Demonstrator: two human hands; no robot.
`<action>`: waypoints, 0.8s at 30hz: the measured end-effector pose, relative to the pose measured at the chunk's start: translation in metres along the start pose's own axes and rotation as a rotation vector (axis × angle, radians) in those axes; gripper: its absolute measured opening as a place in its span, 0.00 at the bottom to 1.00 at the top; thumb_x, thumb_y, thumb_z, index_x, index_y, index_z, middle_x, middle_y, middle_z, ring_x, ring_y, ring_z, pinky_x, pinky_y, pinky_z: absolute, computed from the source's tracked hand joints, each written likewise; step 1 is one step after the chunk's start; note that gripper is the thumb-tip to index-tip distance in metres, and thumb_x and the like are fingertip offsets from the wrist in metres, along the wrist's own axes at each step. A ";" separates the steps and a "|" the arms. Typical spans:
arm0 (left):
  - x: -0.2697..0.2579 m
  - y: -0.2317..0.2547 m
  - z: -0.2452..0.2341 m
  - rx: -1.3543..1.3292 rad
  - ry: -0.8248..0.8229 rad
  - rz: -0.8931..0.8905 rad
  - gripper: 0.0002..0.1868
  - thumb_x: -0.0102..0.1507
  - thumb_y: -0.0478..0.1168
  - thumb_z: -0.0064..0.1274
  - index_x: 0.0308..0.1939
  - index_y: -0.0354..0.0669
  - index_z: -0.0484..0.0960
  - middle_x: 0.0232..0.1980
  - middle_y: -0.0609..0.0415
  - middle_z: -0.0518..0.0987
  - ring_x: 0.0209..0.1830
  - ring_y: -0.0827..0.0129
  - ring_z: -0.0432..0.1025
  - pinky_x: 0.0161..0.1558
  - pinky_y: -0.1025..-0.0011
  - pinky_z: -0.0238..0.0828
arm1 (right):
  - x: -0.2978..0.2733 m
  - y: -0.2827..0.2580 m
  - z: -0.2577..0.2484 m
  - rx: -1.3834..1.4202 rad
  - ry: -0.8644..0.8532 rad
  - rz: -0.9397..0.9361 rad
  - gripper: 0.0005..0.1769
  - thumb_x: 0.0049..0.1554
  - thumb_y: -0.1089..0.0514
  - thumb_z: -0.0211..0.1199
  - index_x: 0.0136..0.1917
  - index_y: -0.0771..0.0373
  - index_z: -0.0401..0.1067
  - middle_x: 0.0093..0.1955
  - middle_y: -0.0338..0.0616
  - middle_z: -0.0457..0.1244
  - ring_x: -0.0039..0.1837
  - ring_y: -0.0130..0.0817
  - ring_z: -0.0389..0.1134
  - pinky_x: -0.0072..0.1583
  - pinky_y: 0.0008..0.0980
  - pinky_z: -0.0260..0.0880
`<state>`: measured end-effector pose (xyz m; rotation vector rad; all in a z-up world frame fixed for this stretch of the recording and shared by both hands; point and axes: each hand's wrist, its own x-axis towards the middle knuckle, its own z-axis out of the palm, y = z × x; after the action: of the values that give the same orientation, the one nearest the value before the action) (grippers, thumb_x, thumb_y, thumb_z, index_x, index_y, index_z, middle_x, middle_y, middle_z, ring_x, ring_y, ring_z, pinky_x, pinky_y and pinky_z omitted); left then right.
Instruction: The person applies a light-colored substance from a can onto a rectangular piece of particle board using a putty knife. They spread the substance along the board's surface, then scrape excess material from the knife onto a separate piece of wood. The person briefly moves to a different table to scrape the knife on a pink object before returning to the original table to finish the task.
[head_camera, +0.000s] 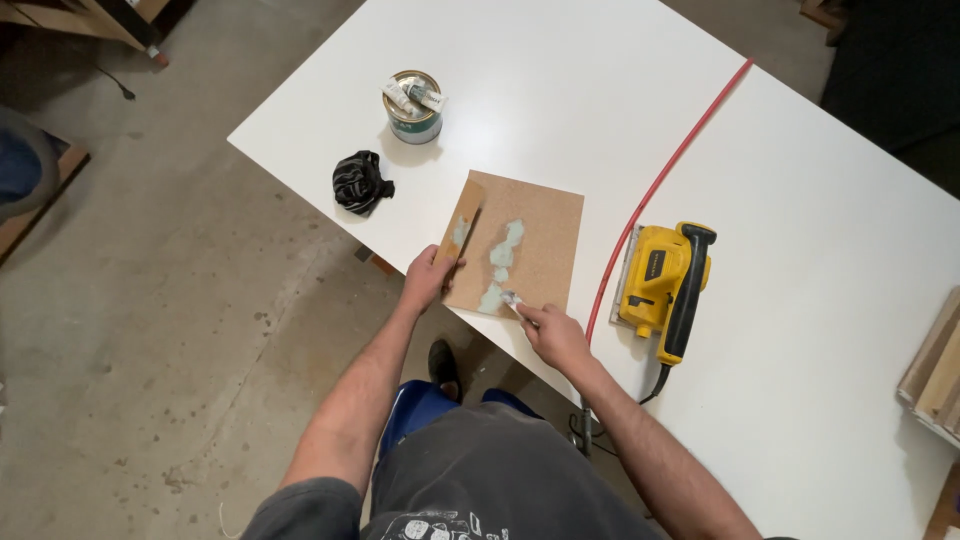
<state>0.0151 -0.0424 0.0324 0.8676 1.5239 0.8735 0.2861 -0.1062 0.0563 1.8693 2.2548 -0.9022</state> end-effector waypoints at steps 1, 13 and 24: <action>0.000 -0.001 0.001 -0.011 0.002 -0.007 0.10 0.62 0.46 0.54 0.39 0.45 0.82 0.21 0.52 0.78 0.19 0.69 0.73 0.23 0.72 0.75 | 0.005 -0.004 -0.001 -0.009 -0.009 0.000 0.22 0.64 0.46 0.55 0.71 0.35 0.72 0.46 0.46 0.65 0.52 0.50 0.72 0.54 0.46 0.73; 0.008 0.001 0.002 -0.012 0.035 -0.089 0.10 0.59 0.48 0.55 0.39 0.50 0.85 0.15 0.52 0.72 0.14 0.70 0.68 0.20 0.75 0.70 | 0.029 -0.030 -0.018 -0.162 -0.132 0.001 0.22 0.61 0.52 0.56 0.67 0.47 0.76 0.50 0.54 0.66 0.54 0.55 0.73 0.55 0.50 0.76; 0.011 -0.001 0.002 0.002 0.020 -0.101 0.12 0.58 0.50 0.55 0.40 0.51 0.86 0.15 0.51 0.72 0.15 0.68 0.70 0.22 0.73 0.70 | 0.034 -0.022 -0.008 -0.163 -0.155 -0.021 0.23 0.61 0.54 0.53 0.68 0.46 0.75 0.52 0.59 0.68 0.56 0.58 0.73 0.57 0.51 0.75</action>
<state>0.0159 -0.0331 0.0262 0.7783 1.5728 0.8091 0.2593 -0.0744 0.0572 1.6511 2.1874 -0.8089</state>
